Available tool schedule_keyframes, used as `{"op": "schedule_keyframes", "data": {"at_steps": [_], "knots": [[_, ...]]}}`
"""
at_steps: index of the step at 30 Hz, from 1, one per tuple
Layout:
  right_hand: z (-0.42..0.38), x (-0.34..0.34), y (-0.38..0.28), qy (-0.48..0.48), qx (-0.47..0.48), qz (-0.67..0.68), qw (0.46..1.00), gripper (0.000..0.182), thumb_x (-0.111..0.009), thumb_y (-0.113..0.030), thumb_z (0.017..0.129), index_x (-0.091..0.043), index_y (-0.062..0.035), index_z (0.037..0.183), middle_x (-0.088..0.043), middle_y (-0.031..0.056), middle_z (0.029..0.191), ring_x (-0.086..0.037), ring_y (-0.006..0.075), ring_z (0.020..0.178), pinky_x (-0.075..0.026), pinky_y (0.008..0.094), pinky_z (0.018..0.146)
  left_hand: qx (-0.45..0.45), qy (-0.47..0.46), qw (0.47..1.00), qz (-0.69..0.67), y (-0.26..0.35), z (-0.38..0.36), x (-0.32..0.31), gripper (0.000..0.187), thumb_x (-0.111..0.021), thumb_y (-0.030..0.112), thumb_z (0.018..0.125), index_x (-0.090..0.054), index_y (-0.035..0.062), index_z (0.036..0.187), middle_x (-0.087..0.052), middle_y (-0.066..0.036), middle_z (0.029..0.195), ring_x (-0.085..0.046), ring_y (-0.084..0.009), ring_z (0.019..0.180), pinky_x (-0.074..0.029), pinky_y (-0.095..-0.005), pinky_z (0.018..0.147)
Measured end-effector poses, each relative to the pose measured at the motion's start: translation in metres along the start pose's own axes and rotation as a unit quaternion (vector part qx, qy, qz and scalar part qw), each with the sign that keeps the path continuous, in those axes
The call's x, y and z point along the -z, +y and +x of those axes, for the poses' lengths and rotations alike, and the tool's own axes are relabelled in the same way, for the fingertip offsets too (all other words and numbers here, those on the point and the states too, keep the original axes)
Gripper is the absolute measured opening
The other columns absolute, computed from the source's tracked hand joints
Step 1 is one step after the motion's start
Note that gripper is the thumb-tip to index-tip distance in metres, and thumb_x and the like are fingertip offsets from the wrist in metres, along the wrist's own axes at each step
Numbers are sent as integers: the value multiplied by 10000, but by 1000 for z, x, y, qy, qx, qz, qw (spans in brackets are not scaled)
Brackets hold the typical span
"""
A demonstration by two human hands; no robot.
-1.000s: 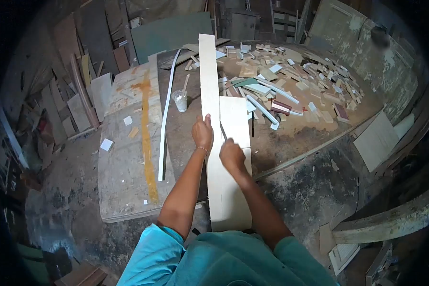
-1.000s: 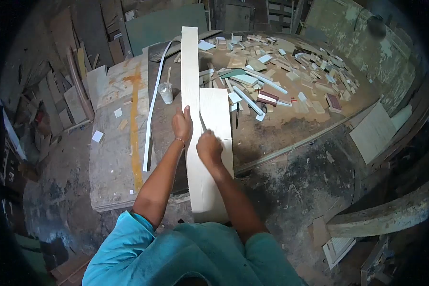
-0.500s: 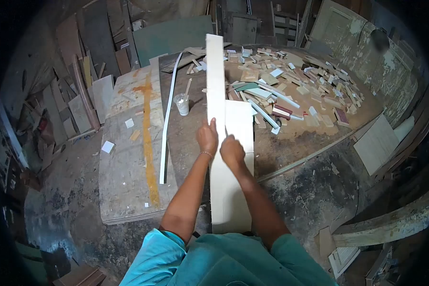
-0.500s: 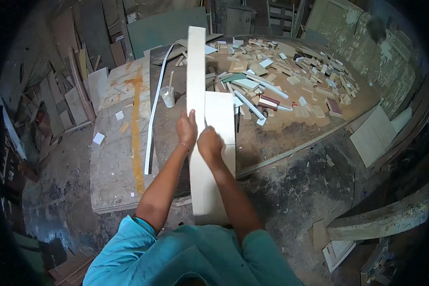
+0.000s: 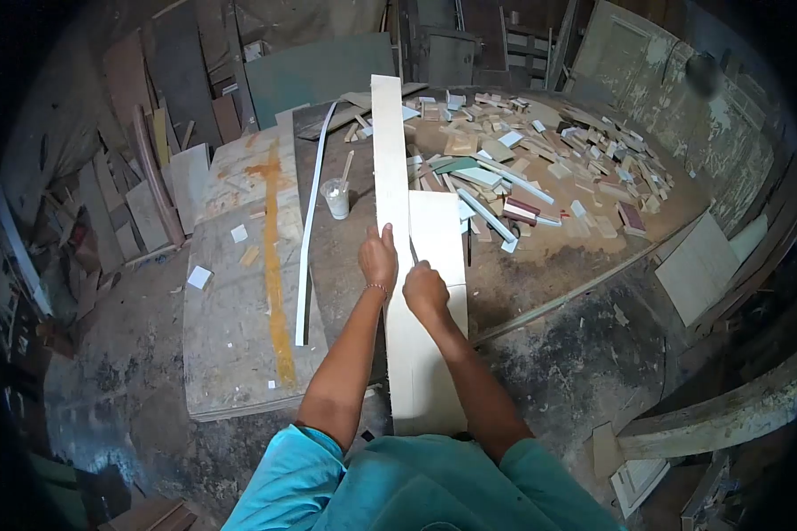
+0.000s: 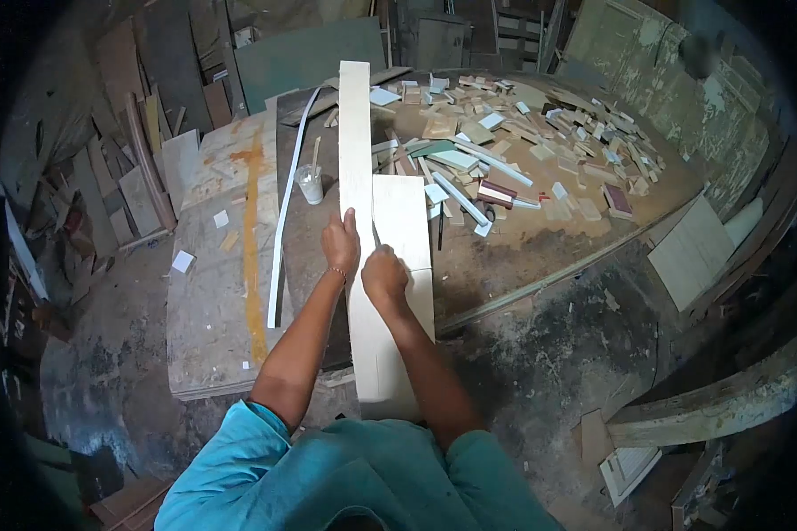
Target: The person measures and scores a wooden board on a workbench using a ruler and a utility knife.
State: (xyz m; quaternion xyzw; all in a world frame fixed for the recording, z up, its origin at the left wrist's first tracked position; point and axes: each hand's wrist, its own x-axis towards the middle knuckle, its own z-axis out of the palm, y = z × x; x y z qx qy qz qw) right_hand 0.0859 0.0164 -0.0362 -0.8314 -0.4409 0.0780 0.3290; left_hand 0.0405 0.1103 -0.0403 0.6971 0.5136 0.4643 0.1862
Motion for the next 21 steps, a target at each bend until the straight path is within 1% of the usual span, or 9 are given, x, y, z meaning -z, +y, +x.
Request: {"op": "schedule_keyframes", "data": {"at_steps": [3,6,9,12,14,16,18,19,21], "knots": [[2,-5,-7,-7,-14,-5,1000,214,-402,-151,820,-473,48,851,-582,257,728,-583,410,715,-466,478,639,5,5,1000,1,-1,1,-1,399,-457,329,853,-507,-57,764,-537,-288,642,-531,-448,626,-401,-489,555],[-33,0,1,-40,-18,-5,999,221,-388,-150,823,-477,50,852,-582,257,731,-582,413,725,-464,480,655,6,1,1000,15,-14,0,0,399,-456,328,854,-510,-58,774,-536,-290,641,-533,-448,628,-401,-491,559],[-51,16,2,-91,-55,-62,992,187,-394,-114,805,-492,39,851,-577,208,796,-583,375,737,-468,468,639,1,2,1000,5,-13,1,-4,393,-449,325,856,-514,-56,787,-538,-289,646,-534,-445,632,-401,-491,555],[-31,2,4,5,0,-3,1000,206,-374,-136,827,-484,33,865,-582,256,737,-579,416,727,-460,488,657,4,-6,1000,3,-6,0,-2,387,-443,322,858,-515,-52,791,-543,-289,661,-535,-443,640,-403,-490,564],[-5,6,-4,26,7,-13,1000,206,-380,-129,823,-498,36,856,-584,254,759,-584,403,733,-466,472,661,1,-19,1000,0,9,-4,2,385,-440,320,859,-516,-52,796,-544,-290,670,-536,-443,646,-404,-490,574],[11,16,-13,-17,8,-13,1000,202,-392,-125,817,-502,39,857,-587,248,766,-585,401,735,-466,470,664,7,-26,1000,1,10,-6,5,384,-438,319,859,-517,-52,802,-545,-290,675,-537,-443,649,-404,-490,583],[4,12,-6,-28,14,-14,999,202,-397,-125,816,-501,42,863,-588,247,768,-586,399,734,-468,464,662,12,-31,999,2,6,-3,3,384,-437,319,859,-518,-53,808,-546,-290,677,-538,-442,650,-405,-490,589],[0,10,-5,-30,19,-13,999,202,-399,-125,815,-500,43,865,-588,246,769,-587,398,734,-469,461,661,7,-19,999,35,2,-3,0,379,-438,314,859,-521,-52,811,-547,-286,672,-540,-438,649,-408,-486,588],[-36,7,-1,-23,18,-50,998,177,-409,-114,803,-496,35,843,-581,224,753,-591,381,709,-476,450,638,16,-15,999,31,-13,2,-4,368,-436,319,861,-518,-36,813,-558,-273,672,-547,-433,641,-417,-488,590]]}}
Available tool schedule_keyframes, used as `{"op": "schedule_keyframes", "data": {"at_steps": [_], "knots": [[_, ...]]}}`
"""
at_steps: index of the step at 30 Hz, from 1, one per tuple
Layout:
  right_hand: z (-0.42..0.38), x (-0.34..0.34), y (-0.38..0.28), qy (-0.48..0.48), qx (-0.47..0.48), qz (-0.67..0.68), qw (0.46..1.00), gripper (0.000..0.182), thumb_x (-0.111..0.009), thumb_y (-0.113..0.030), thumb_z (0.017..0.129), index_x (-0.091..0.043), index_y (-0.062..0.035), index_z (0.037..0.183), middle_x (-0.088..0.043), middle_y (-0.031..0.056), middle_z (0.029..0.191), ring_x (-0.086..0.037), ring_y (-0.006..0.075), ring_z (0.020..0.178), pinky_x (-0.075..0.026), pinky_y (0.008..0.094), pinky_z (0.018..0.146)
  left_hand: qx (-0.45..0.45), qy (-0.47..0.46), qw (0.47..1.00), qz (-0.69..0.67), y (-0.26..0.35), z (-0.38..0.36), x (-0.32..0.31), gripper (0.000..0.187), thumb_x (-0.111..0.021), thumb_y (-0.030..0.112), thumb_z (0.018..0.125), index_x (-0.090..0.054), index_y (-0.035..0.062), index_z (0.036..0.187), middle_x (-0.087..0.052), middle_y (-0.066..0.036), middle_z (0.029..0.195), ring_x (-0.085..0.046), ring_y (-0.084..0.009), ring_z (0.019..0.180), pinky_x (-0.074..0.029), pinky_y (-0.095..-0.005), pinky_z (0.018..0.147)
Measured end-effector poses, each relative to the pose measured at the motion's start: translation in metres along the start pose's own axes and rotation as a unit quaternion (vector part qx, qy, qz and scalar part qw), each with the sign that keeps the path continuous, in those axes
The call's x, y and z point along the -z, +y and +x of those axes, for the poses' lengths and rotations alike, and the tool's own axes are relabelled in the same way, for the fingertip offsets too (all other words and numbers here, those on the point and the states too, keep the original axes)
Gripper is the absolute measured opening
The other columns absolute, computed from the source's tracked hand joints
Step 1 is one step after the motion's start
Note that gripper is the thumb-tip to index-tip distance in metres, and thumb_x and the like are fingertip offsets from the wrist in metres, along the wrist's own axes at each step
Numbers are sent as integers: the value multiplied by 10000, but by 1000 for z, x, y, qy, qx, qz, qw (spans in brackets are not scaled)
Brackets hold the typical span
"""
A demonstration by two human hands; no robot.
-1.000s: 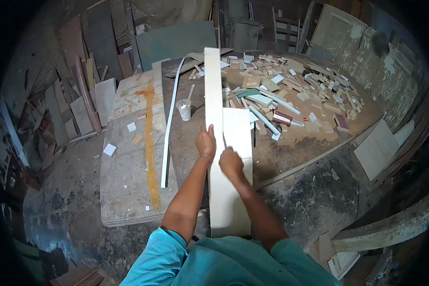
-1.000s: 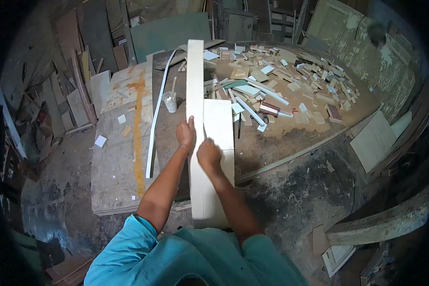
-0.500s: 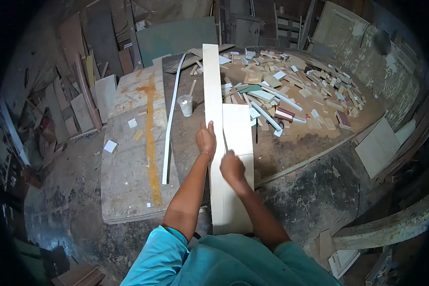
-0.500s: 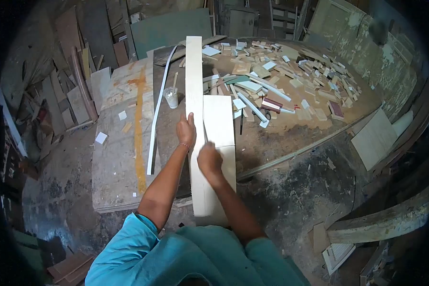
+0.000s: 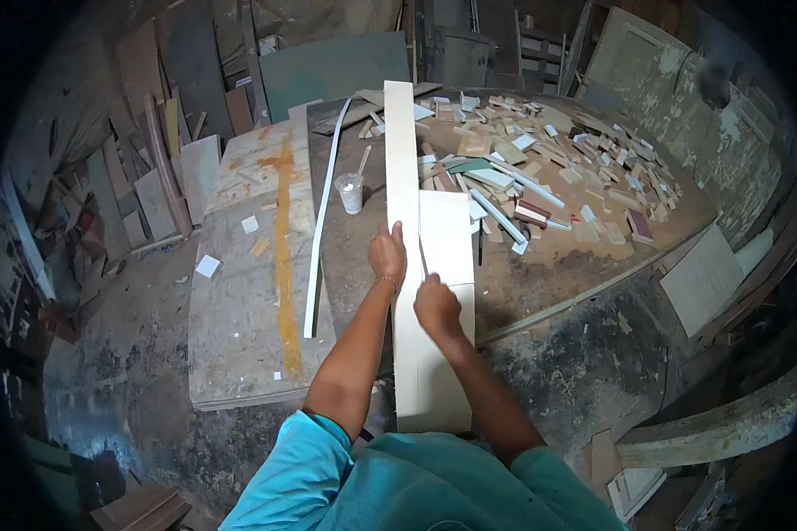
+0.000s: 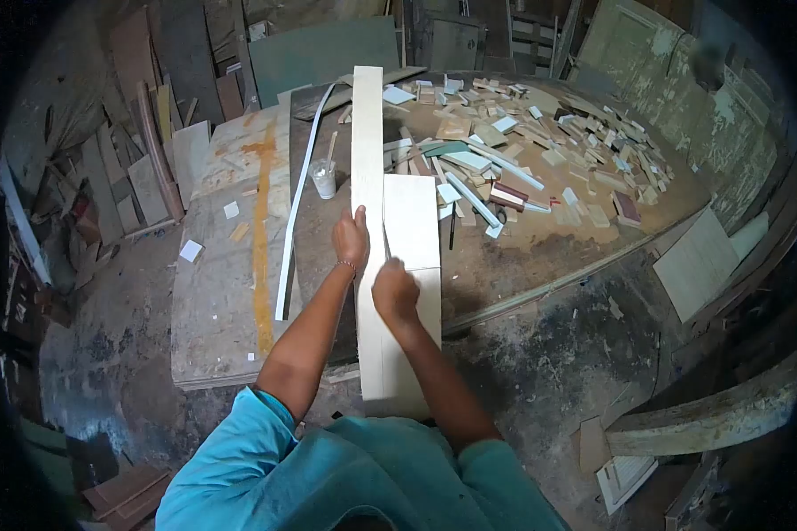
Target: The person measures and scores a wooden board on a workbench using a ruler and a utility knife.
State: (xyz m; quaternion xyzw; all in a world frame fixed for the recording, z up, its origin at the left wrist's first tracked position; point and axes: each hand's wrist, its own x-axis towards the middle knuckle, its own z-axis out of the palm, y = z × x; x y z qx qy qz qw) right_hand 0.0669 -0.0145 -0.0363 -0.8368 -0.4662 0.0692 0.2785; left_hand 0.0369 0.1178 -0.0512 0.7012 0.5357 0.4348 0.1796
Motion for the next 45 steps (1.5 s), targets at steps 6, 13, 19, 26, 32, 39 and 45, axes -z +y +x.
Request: {"op": "schedule_keyframes", "data": {"at_steps": [6,13,19,26,32,39,45], "knots": [[16,-5,12,27,-8,4,1000,202,-396,-139,818,-490,37,850,-586,228,742,-589,392,705,-474,458,640,-4,-10,1000,-26,10,-3,-6,360,-445,322,856,-516,-29,824,-562,-272,677,-549,-432,641,-418,-493,592],[33,-1,2,10,-3,22,1000,195,-402,-112,807,-501,51,845,-583,254,763,-592,381,735,-468,456,667,-4,1,1000,-3,7,-5,-3,371,-443,308,858,-524,-49,799,-545,-285,662,-540,-433,630,-412,-483,565],[-18,-8,8,-19,-36,5,999,172,-408,-102,801,-496,45,811,-590,224,742,-590,380,699,-471,461,633,21,-36,999,10,-3,-12,3,384,-426,330,865,-516,-42,845,-557,-278,670,-556,-420,654,-425,-486,603],[51,1,9,-15,-36,26,999,251,-374,-179,835,-505,31,876,-588,247,802,-587,390,757,-466,464,678,-6,-4,1000,-19,20,-10,-5,356,-452,298,855,-521,-48,809,-553,-284,694,-542,-439,664,-419,-482,594],[-12,-4,22,-21,-12,0,1000,232,-399,-179,837,-476,40,835,-583,246,694,-590,394,675,-474,461,612,7,-25,1000,2,1,-9,-13,384,-446,324,858,-529,-50,826,-552,-275,657,-549,-425,630,-421,-480,575],[45,-8,13,8,-34,26,999,195,-402,-110,808,-507,49,848,-586,226,756,-592,366,703,-470,462,642,1,-13,1000,13,8,-13,-16,363,-440,312,865,-515,-37,806,-557,-265,667,-550,-418,632,-417,-478,577],[-22,-1,26,-55,-27,-36,997,195,-390,-118,817,-463,44,897,-588,223,707,-593,370,686,-474,456,608,22,-24,999,-2,-5,-6,-21,363,-444,316,862,-512,-38,821,-559,-272,672,-558,-416,641,-434,-471,577]]}}
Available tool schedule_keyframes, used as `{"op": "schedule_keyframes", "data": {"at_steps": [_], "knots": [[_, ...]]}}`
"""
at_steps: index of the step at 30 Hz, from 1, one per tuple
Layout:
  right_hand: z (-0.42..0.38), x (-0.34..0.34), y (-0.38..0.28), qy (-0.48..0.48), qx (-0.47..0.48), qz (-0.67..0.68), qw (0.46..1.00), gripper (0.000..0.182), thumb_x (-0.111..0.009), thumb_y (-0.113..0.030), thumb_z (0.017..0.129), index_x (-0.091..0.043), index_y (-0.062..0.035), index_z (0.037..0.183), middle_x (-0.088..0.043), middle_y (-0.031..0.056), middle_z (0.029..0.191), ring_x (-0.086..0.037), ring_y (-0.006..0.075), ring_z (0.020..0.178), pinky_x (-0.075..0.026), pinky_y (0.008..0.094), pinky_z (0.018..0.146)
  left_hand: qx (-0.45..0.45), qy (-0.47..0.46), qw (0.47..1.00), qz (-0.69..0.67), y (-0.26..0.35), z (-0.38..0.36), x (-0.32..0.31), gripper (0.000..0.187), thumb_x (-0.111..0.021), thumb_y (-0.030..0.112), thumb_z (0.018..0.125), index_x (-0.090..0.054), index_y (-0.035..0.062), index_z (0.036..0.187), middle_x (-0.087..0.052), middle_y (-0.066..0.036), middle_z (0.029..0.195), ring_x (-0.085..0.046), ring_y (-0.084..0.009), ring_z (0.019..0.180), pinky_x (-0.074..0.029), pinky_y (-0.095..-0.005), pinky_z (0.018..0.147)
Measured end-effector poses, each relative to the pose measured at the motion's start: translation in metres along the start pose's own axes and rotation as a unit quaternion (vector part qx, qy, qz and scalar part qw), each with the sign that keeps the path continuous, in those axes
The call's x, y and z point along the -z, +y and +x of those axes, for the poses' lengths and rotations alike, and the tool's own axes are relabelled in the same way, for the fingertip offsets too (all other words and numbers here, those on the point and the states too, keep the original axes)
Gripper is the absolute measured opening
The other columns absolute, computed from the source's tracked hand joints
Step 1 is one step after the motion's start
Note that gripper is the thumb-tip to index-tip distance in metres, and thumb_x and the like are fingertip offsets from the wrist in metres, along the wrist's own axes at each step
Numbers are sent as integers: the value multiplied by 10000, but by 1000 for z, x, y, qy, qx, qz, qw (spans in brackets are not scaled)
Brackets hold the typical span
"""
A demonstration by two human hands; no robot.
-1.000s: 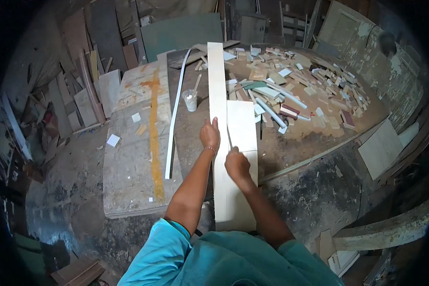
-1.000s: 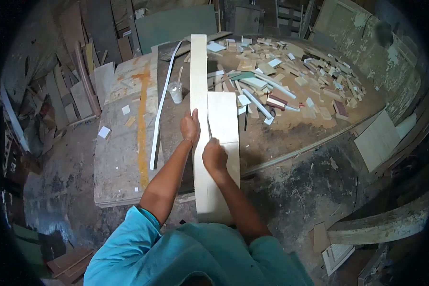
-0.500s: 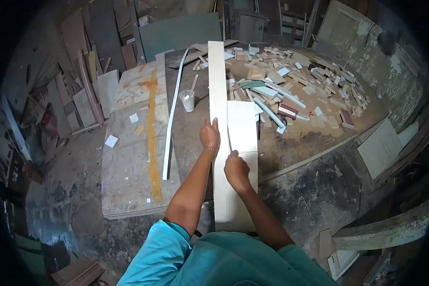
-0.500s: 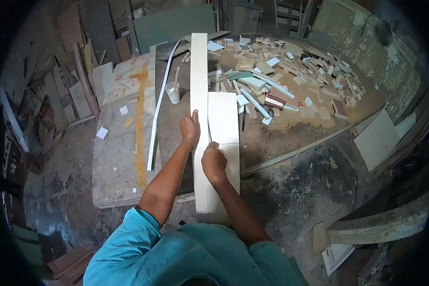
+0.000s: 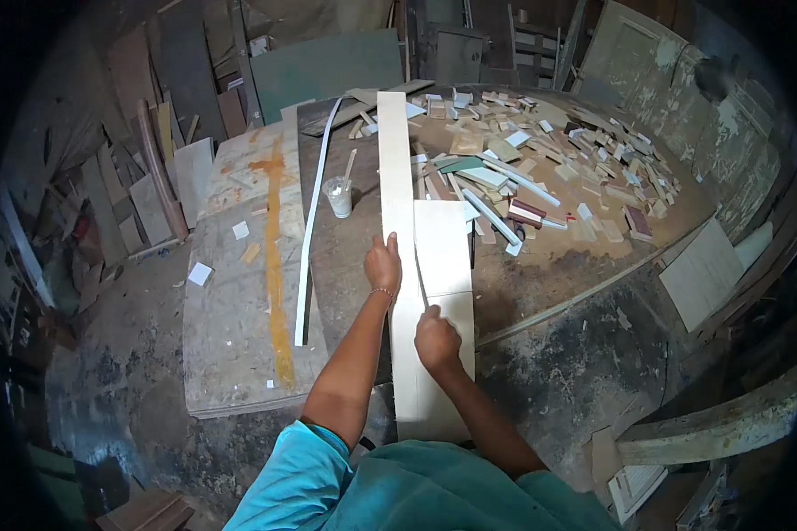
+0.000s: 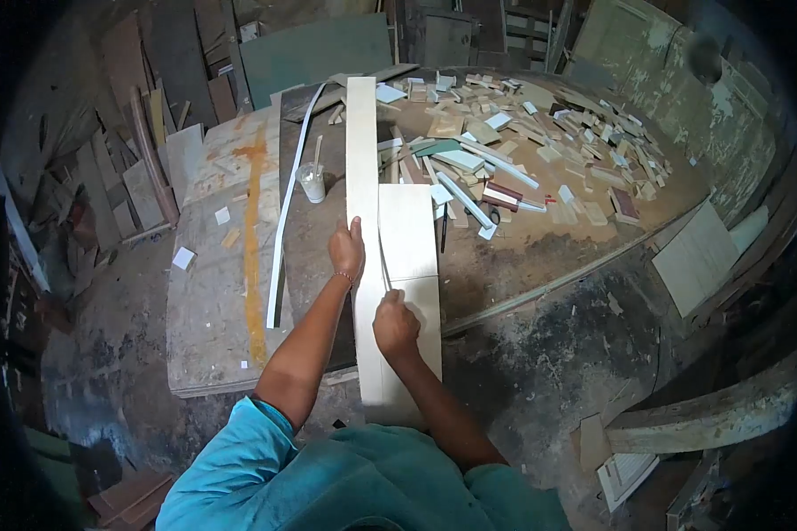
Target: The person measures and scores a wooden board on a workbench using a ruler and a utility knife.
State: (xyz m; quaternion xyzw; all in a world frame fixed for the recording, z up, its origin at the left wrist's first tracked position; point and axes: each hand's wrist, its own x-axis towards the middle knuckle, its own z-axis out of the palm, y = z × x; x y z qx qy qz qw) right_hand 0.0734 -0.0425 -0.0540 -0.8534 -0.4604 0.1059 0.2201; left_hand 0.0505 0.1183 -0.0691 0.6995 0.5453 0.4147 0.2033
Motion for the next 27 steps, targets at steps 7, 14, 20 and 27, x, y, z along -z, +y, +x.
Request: {"op": "schedule_keyframes", "data": {"at_steps": [7,14,20,27], "knots": [[59,-9,-7,60,16,54,997,204,-376,-121,817,-475,53,860,-580,255,712,-589,388,691,-472,454,623,-18,12,1000,-7,3,-7,1,373,-441,313,862,-519,-46,802,-560,-278,682,-557,-423,653,-430,-472,580],[-5,-4,2,33,19,21,999,199,-381,-142,826,-451,40,867,-579,251,693,-578,417,665,-461,485,623,-3,16,1000,-13,-1,-3,3,372,-448,304,860,-526,-55,803,-559,-277,678,-555,-422,643,-425,-466,573],[67,-4,-16,46,20,64,997,228,-386,-159,825,-484,41,872,-586,250,757,-584,397,730,-467,465,649,5,14,1000,-17,2,-12,9,384,-457,310,855,-536,-61,797,-550,-286,683,-546,-436,667,-417,-469,594],[24,-13,-7,8,6,49,999,239,-380,-182,843,-454,34,916,-581,255,751,-587,391,736,-459,476,671,13,-2,1000,11,-12,1,2,390,-432,318,865,-536,-53,806,-558,-280,695,-556,-418,660,-430,-468,614]]}}
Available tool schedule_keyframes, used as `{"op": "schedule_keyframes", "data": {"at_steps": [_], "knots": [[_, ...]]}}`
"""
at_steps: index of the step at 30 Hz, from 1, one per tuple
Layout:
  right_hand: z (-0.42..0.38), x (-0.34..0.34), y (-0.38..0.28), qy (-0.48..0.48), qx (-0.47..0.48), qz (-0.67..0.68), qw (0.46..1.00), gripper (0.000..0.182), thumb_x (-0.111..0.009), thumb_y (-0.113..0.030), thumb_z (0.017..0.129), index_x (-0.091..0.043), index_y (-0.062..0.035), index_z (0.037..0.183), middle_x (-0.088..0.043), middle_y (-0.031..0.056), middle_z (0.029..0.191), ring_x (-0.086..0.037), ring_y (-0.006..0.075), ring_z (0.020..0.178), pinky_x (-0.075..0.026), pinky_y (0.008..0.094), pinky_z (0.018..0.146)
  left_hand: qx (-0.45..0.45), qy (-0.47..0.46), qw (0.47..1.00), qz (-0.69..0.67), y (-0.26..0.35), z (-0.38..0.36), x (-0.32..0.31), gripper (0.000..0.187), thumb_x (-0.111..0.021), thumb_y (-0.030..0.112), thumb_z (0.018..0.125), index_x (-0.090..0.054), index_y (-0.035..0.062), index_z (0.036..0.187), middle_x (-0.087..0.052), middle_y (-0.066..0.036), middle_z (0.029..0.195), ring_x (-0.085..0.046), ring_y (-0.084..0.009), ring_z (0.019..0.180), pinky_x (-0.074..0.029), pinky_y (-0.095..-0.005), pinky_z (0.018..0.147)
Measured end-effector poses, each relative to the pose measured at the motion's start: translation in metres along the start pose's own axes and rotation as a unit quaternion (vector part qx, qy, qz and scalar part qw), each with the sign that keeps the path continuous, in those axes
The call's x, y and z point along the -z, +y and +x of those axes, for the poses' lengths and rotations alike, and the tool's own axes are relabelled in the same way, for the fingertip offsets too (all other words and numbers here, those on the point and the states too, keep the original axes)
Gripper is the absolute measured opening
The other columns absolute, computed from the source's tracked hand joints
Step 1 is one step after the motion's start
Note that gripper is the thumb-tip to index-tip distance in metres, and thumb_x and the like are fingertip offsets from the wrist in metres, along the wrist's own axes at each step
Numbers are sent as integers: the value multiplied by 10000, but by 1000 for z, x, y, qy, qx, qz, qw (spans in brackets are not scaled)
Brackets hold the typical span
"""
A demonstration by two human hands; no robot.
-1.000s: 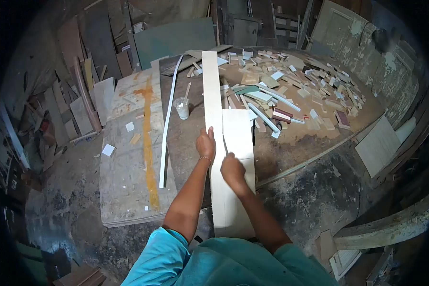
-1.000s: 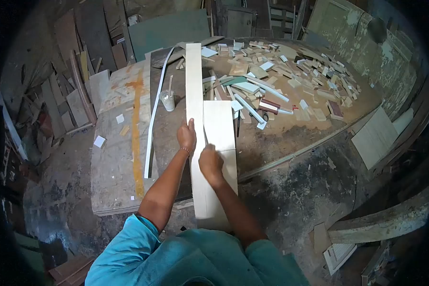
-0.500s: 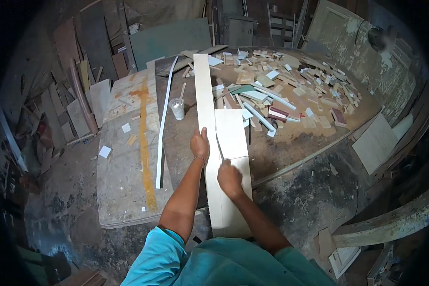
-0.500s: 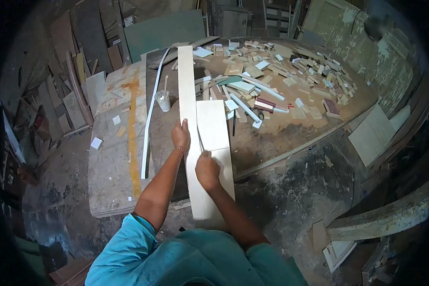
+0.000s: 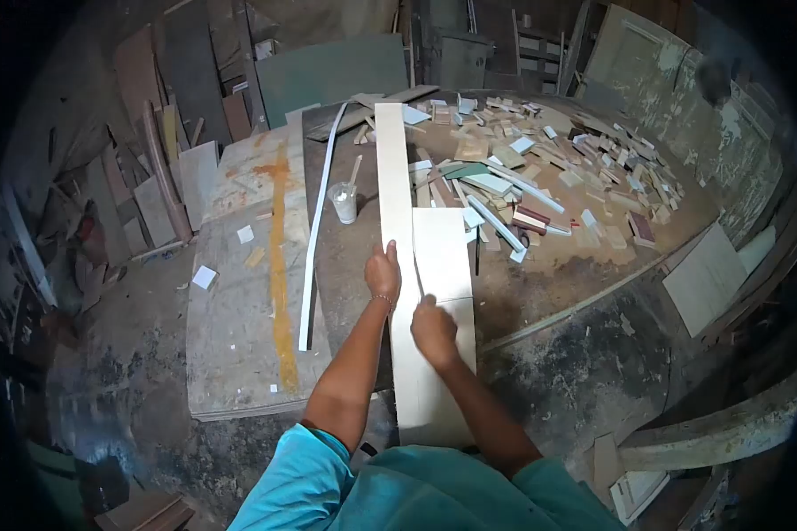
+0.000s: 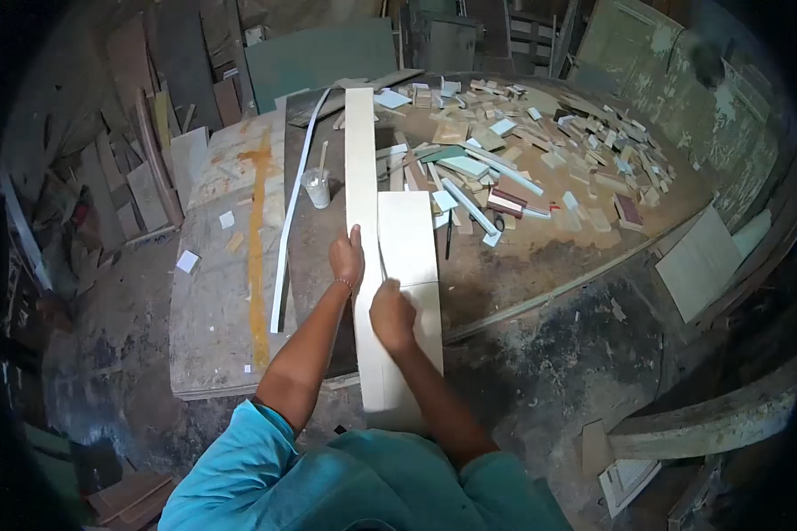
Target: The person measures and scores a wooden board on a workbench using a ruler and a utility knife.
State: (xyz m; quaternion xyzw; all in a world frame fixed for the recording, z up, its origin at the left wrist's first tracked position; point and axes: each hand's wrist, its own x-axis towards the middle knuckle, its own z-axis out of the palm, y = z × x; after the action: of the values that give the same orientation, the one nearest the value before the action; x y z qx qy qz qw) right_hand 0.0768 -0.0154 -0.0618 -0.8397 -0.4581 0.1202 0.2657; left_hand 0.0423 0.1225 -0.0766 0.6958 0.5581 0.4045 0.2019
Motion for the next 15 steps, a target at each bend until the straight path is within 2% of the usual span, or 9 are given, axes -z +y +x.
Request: {"op": "schedule_keyframes", "data": {"at_steps": [2,6,9,13,15], "knots": [[-24,5,1,-14,-8,-42,999,226,-389,-164,836,-460,41,901,-579,258,722,-585,400,713,-461,476,653,5,-2,1000,-11,8,-2,2,391,-434,318,864,-537,-53,799,-560,-278,696,-557,-416,666,-432,-466,614],[25,7,-12,30,1,50,998,226,-380,-145,828,-487,49,875,-586,254,758,-582,406,741,-460,473,672,0,11,1000,-14,11,-4,9,394,-434,321,864,-537,-54,799,-563,-274,694,-559,-414,671,-434,-464,611],[47,9,-24,3,-14,20,1000,229,-370,-140,826,-488,49,877,-582,264,798,-577,405,777,-457,468,695,10,13,1000,-17,13,-5,14,393,-432,324,865,-532,-51,807,-564,-274,697,-561,-413,672,-433,-468,610],[14,2,-13,11,17,37,999,224,-369,-145,834,-463,52,884,-585,259,758,-580,410,754,-456,473,688,-6,25,999,-21,1,0,11,393,-449,318,860,-524,-59,780,-547,-278,664,-543,-427,640,-414,-463,566],[-3,5,-10,0,-8,-28,1000,207,-360,-110,817,-475,51,879,-584,234,715,-589,386,672,-471,468,616,3,12,1000,-17,5,1,8,385,-439,322,864,-524,-49,804,-556,-274,669,-556,-420,654,-426,-468,588]]}}
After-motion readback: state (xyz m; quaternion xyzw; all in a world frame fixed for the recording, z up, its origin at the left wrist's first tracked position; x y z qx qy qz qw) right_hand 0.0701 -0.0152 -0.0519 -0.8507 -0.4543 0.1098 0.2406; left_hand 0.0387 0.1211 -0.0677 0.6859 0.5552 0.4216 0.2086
